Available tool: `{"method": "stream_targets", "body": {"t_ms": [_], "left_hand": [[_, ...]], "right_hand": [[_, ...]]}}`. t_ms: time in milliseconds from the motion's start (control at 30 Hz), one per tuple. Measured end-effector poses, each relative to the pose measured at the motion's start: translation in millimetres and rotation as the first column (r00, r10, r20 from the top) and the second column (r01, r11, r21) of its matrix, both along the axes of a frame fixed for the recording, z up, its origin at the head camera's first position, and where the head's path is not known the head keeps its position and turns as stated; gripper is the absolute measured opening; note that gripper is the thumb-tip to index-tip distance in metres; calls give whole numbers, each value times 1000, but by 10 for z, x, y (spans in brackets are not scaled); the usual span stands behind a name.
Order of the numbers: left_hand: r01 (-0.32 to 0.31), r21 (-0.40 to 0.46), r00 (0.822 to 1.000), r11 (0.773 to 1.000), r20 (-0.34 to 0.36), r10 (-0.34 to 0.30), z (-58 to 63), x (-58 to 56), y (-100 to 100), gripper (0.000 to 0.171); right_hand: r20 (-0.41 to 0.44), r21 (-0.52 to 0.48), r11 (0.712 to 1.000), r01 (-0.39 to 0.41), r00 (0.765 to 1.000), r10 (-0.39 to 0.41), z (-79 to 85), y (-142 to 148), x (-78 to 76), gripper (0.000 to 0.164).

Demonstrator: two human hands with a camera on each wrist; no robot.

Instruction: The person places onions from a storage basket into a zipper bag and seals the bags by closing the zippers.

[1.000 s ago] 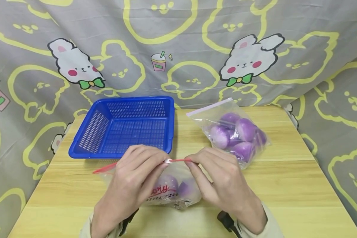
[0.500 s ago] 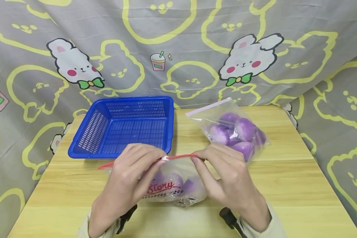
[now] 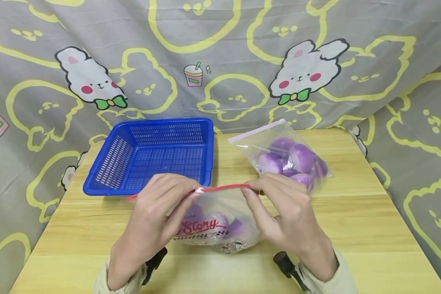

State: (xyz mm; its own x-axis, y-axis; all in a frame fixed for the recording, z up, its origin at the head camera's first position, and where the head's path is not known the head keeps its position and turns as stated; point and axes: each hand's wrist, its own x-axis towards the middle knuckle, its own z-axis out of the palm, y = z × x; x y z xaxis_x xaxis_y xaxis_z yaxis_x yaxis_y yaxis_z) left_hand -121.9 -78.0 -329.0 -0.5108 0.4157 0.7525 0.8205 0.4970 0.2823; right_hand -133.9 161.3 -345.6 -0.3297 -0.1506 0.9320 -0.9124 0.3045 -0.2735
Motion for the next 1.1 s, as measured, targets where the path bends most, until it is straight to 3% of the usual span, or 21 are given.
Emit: {"method": "stream_targets", "body": {"t_ms": [1100], "left_hand": [[-37, -39, 998, 999, 44, 39, -9, -50, -87, 14]], "right_hand": [[48, -46, 993, 110, 993, -108, 4, 199, -47, 33]]}}
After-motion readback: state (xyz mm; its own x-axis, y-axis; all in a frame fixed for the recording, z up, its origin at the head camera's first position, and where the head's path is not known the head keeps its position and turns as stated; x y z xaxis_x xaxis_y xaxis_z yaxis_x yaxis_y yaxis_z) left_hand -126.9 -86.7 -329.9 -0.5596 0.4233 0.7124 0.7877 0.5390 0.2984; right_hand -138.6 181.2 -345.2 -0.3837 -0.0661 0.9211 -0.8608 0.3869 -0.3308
